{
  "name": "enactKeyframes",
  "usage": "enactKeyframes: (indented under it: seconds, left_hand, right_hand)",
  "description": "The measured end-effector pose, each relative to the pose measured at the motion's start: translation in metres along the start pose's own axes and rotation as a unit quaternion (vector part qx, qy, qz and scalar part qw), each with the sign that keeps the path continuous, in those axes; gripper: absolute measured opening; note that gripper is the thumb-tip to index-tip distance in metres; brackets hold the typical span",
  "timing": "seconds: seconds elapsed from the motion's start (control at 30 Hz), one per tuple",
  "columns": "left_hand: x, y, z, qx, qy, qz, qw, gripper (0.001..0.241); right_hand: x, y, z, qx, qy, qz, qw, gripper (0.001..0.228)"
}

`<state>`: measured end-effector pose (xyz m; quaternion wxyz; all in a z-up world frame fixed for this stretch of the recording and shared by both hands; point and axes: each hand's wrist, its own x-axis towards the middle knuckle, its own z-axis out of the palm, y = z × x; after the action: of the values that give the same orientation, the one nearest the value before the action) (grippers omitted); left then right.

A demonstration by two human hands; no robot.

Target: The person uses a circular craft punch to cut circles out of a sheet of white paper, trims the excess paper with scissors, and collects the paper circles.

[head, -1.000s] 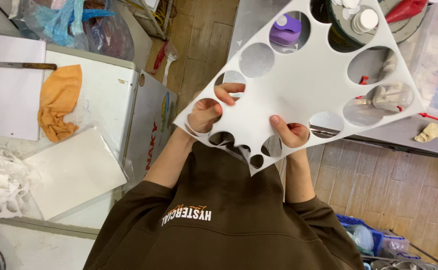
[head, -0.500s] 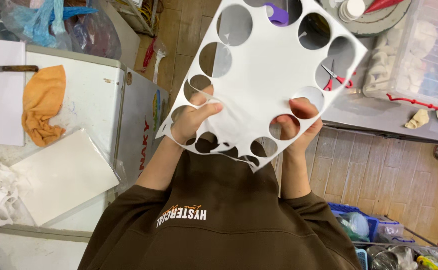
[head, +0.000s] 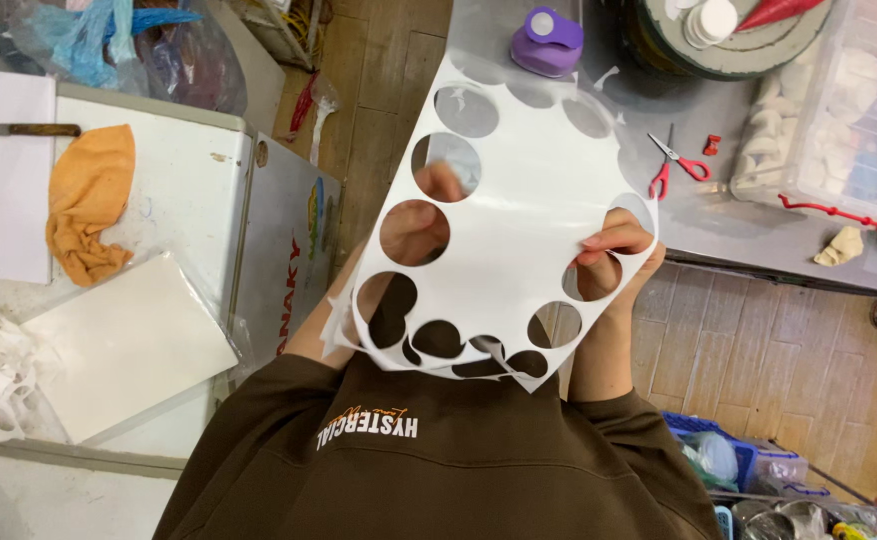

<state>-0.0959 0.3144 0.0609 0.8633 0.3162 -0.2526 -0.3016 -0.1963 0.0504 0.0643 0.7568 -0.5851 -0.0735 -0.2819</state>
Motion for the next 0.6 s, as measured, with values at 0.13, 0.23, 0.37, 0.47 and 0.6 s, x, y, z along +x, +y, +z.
enactKeyframes:
  seconds: [0.13,0.23,0.37,0.47,0.6]
  left_hand:
    - [0.041,-0.016,-0.012,0.055,-0.03,0.205,0.977,0.033]
    - [0.04,-0.015,-0.009,0.043,0.005,0.158,0.986,0.022]
    - [0.009,-0.006,0.002,0.023,0.125,-0.018,0.992,0.018]
    - [0.013,-0.008,0.001,0.016,0.154,-0.052,0.987,0.038]
    - [0.028,-0.001,-0.001,0.051,0.024,-0.107,0.993,0.065]
  right_hand:
    - [0.003,0.005,-0.004,-0.04,-0.014,0.049,0.998,0.019]
    - [0.003,0.008,-0.007,-0.036,-0.012,0.073,0.997,0.02]
    - [0.002,0.01,-0.008,0.024,0.023,0.1,0.994,0.031]
    - [0.003,0.009,-0.008,0.018,0.016,0.103,0.994,0.031]
    - [0.008,0.003,-0.021,-0.055,-0.081,0.135,0.986,0.028]
